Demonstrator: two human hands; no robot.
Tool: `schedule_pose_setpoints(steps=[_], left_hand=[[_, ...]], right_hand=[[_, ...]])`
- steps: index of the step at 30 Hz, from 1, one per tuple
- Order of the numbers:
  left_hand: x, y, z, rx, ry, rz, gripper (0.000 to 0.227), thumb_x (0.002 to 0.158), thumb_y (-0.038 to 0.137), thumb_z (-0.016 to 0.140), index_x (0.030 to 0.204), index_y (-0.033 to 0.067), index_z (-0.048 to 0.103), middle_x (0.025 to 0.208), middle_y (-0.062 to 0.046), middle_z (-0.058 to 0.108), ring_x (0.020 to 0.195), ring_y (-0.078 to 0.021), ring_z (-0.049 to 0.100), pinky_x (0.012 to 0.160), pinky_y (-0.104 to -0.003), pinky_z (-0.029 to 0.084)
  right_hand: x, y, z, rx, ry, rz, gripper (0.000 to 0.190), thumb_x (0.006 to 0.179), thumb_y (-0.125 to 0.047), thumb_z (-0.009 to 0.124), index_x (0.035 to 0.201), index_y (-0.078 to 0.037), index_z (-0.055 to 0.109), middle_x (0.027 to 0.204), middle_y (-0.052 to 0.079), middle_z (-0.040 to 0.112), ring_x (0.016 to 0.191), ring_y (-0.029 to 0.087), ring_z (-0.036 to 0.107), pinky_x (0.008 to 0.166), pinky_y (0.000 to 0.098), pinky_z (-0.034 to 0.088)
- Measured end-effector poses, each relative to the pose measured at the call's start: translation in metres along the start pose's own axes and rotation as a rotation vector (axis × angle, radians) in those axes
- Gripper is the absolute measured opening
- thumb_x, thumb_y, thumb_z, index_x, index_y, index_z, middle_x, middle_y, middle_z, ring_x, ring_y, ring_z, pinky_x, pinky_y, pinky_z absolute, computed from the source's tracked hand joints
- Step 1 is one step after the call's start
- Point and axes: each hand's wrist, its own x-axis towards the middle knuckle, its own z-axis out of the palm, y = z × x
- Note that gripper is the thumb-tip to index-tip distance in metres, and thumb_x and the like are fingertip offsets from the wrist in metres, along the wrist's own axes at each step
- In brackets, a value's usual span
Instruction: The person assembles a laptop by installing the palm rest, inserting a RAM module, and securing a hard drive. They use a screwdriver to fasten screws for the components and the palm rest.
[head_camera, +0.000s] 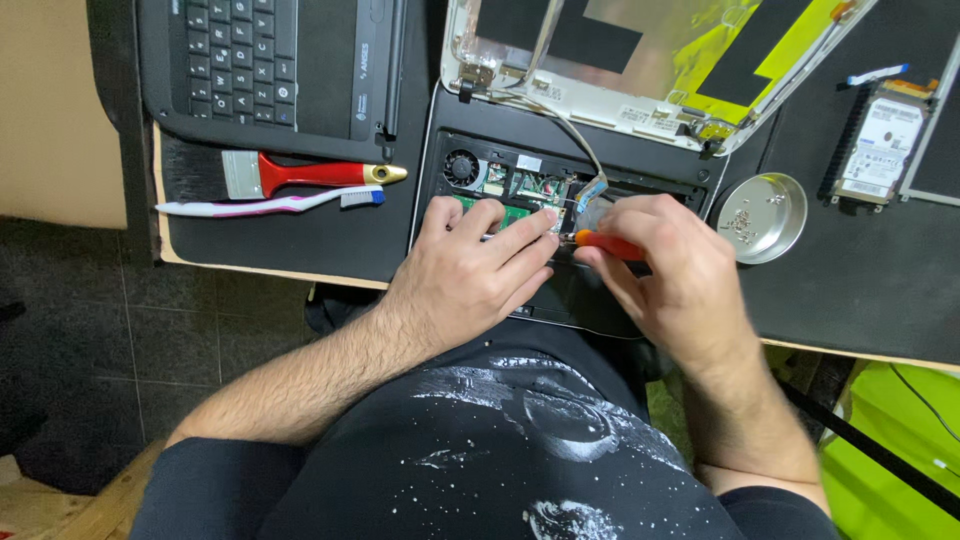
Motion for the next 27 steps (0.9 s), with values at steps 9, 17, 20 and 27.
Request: schedule_pose_setpoints(steps=[9, 17, 20, 27], left_hand=[[-0.005, -0.002, 0.004, -0.024, -0.021, 0.004, 0.031, 0.114, 0.041, 0.097, 0.135, 0.0205, 0.088, 0.155, 0.009, 0.082, 0.111, -0.0254, 0.065, 0.087, -0.045, 0.045], [-0.005, -0.002, 0.005, -0.035, -0.014, -0.002, 0.029, 0.113, 0.040, 0.097, 0.133, 0.0209, 0.088, 0.155, 0.009, 0.083, 0.110, -0.0252, 0.065, 0.087, -0.045, 0.045], [-0.006, -0.001, 0.007, -0.029, -0.014, -0.004, 0.029, 0.113, 0.040, 0.094, 0.134, 0.0211, 0.089, 0.155, 0.009, 0.083, 0.111, -0.0255, 0.065, 0.087, -0.046, 0.045], [-0.008, -0.001, 0.010, -0.049, -0.012, -0.015, 0.027, 0.114, 0.039, 0.091, 0.134, 0.0214, 0.089, 0.156, 0.010, 0.082, 0.110, -0.0259, 0.066, 0.088, -0.048, 0.046]], right_hand=[[0.038, -0.014, -0.035, 0.071, -0.240, -0.053, 0.012, 0.117, 0.006, 0.079, 0.124, 0.002, 0.070, 0.123, 0.014, 0.083, 0.114, 0.033, 0.083, 0.104, 0.0450, 0.068], [0.050, -0.001, -0.043, -0.033, -0.415, -0.118, 0.011, 0.118, 0.002, 0.070, 0.126, -0.004, 0.072, 0.119, 0.011, 0.080, 0.101, 0.033, 0.080, 0.086, 0.0474, 0.067], [0.055, -0.005, -0.043, -0.119, -0.453, -0.157, 0.007, 0.120, -0.010, 0.075, 0.120, -0.007, 0.069, 0.107, 0.009, 0.072, 0.091, 0.033, 0.074, 0.079, 0.0490, 0.065], [0.059, -0.007, -0.035, -0.343, -0.463, -0.205, 0.025, 0.129, -0.023, 0.074, 0.110, -0.012, 0.061, 0.094, 0.003, 0.062, 0.083, 0.027, 0.066, 0.072, 0.0456, 0.062]])
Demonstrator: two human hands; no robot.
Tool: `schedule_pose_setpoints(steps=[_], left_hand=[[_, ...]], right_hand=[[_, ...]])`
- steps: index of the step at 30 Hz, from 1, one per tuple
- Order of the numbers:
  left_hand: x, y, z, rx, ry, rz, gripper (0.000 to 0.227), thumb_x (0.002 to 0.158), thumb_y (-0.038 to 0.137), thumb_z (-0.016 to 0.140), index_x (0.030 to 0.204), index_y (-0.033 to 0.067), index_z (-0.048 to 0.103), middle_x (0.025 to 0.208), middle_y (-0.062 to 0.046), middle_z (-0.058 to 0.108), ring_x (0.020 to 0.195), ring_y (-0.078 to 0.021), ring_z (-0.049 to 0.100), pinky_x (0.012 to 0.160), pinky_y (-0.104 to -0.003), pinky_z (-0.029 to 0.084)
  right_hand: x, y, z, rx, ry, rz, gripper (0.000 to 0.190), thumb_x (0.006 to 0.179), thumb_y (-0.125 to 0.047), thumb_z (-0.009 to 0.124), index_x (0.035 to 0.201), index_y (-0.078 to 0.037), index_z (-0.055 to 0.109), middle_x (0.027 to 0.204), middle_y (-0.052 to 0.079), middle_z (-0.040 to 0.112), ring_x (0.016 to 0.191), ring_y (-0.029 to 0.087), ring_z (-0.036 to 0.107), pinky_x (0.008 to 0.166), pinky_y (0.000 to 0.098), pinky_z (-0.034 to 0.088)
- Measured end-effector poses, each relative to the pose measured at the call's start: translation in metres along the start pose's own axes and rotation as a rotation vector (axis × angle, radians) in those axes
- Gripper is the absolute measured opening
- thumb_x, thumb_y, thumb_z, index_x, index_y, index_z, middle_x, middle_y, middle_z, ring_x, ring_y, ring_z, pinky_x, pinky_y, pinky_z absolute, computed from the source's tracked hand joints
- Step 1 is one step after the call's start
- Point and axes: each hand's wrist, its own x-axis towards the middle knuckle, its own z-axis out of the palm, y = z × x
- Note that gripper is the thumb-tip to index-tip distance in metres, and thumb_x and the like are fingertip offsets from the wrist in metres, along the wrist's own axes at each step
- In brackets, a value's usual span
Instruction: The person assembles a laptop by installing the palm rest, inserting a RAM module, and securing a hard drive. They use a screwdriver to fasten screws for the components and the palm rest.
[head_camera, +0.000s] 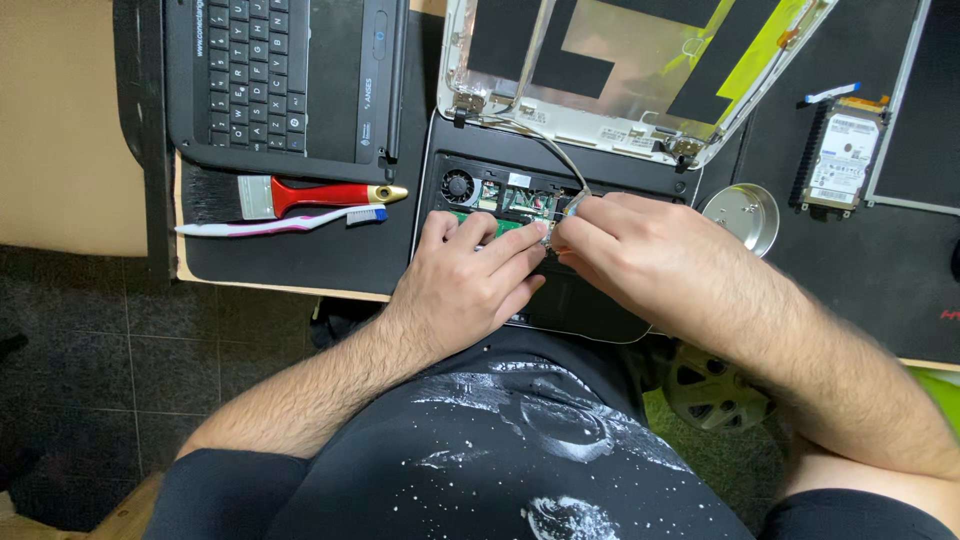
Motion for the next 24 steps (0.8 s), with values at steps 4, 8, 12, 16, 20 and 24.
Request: schedule_pose_setpoints(steps=[4, 8, 12, 16, 20, 24], left_hand=[[0.000, 0.000, 0.000, 0.012, -0.009, 0.009, 0.033, 0.115, 0.040, 0.090, 0.141, 0.0201, 0.089, 0.158, 0.008, 0.082, 0.112, -0.0259, 0.065, 0.088, -0.048, 0.046], [0.000, 0.000, 0.000, 0.006, -0.006, 0.008, 0.037, 0.116, 0.041, 0.090, 0.146, 0.0190, 0.088, 0.157, 0.008, 0.083, 0.111, -0.0263, 0.065, 0.087, -0.048, 0.046], [0.001, -0.001, -0.001, -0.004, -0.002, 0.010, 0.029, 0.115, 0.039, 0.091, 0.134, 0.0175, 0.089, 0.157, 0.008, 0.082, 0.111, -0.0268, 0.066, 0.087, -0.048, 0.046], [0.000, 0.000, 0.000, -0.030, 0.005, -0.004, 0.033, 0.113, 0.037, 0.090, 0.139, 0.0165, 0.088, 0.157, 0.006, 0.083, 0.111, -0.0279, 0.066, 0.087, -0.050, 0.046], [0.002, 0.001, 0.000, -0.025, 0.016, -0.010, 0.027, 0.113, 0.037, 0.091, 0.133, 0.0190, 0.088, 0.155, 0.009, 0.084, 0.110, -0.0276, 0.068, 0.087, -0.050, 0.046], [0.000, 0.000, 0.002, -0.028, -0.004, -0.006, 0.035, 0.114, 0.039, 0.089, 0.141, 0.0157, 0.086, 0.158, 0.006, 0.083, 0.111, -0.0288, 0.066, 0.087, -0.050, 0.047]], right_hand=[[0.003, 0.005, -0.006, 0.085, -0.104, -0.052, 0.004, 0.122, -0.008, 0.067, 0.126, -0.009, 0.065, 0.103, 0.006, 0.064, 0.090, 0.031, 0.066, 0.079, 0.0467, 0.063], [0.005, 0.001, -0.003, -0.058, -0.108, -0.035, 0.011, 0.116, -0.010, 0.073, 0.117, -0.011, 0.062, 0.100, 0.004, 0.065, 0.086, 0.028, 0.069, 0.070, 0.0456, 0.063], [0.007, -0.009, -0.010, -0.225, -0.116, 0.078, 0.039, 0.130, -0.038, 0.073, 0.099, -0.021, 0.057, 0.079, -0.007, 0.065, 0.067, 0.021, 0.074, 0.049, 0.0455, 0.058], [0.008, -0.020, -0.025, -0.298, -0.215, 0.002, 0.024, 0.104, -0.006, 0.078, 0.114, -0.019, 0.061, 0.100, -0.001, 0.065, 0.075, 0.020, 0.072, 0.062, 0.0393, 0.066], [0.004, -0.024, -0.007, -0.451, -0.062, -0.005, 0.030, 0.120, -0.015, 0.075, 0.095, -0.024, 0.062, 0.076, -0.007, 0.062, 0.064, 0.017, 0.070, 0.061, 0.0363, 0.056], [0.005, -0.032, -0.024, -0.445, -0.198, -0.012, 0.031, 0.108, -0.015, 0.085, 0.132, -0.016, 0.066, 0.108, -0.001, 0.063, 0.065, 0.008, 0.063, 0.055, 0.0289, 0.066]])
